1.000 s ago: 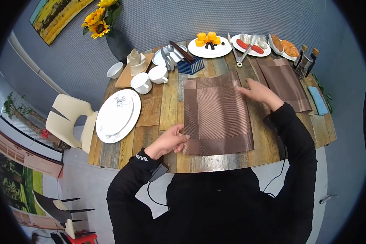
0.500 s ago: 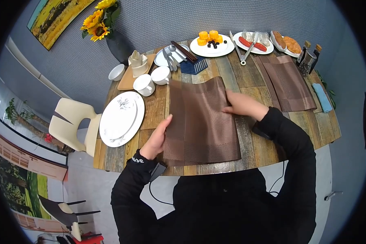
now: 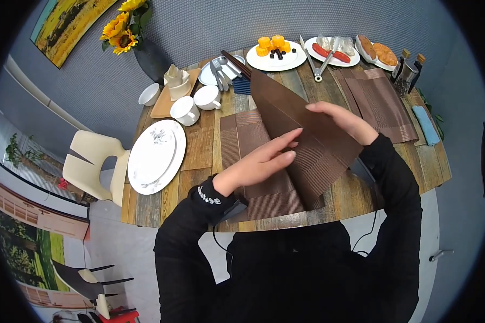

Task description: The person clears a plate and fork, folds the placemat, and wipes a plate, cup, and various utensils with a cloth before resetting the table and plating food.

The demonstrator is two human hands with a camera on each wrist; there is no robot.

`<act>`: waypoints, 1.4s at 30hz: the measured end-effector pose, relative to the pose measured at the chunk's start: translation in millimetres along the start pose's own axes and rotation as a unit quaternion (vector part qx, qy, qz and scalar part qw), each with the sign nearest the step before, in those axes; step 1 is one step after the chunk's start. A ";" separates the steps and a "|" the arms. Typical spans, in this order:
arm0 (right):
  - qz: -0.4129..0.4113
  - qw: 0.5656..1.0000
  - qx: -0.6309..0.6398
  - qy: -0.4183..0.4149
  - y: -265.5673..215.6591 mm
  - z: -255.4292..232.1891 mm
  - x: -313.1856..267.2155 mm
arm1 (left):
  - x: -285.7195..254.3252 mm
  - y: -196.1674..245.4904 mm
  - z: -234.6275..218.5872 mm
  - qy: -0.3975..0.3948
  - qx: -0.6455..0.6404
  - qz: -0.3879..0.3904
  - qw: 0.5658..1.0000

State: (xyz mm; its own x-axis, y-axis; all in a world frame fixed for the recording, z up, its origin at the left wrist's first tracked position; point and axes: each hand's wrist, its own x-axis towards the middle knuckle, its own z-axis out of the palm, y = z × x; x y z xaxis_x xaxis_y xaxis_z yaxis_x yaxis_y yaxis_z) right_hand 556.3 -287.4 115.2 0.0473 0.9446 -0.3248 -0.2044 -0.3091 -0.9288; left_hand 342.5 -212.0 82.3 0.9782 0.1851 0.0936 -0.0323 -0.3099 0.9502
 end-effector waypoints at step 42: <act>0.158 0.869 -0.469 0.009 41.1 -101.5 -45.3 | -76.8 -63.2 -94.0 -0.050 0.464 -0.207 0.860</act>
State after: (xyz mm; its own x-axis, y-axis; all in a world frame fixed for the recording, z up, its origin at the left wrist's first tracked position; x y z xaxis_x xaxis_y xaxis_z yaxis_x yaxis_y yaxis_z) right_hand 645.0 -354.0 73.6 0.1509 0.7973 -0.5844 0.6763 -0.5144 -0.5272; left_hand 250.1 -119.0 43.0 0.8812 0.3911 -0.2655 0.4541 -0.8565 0.2455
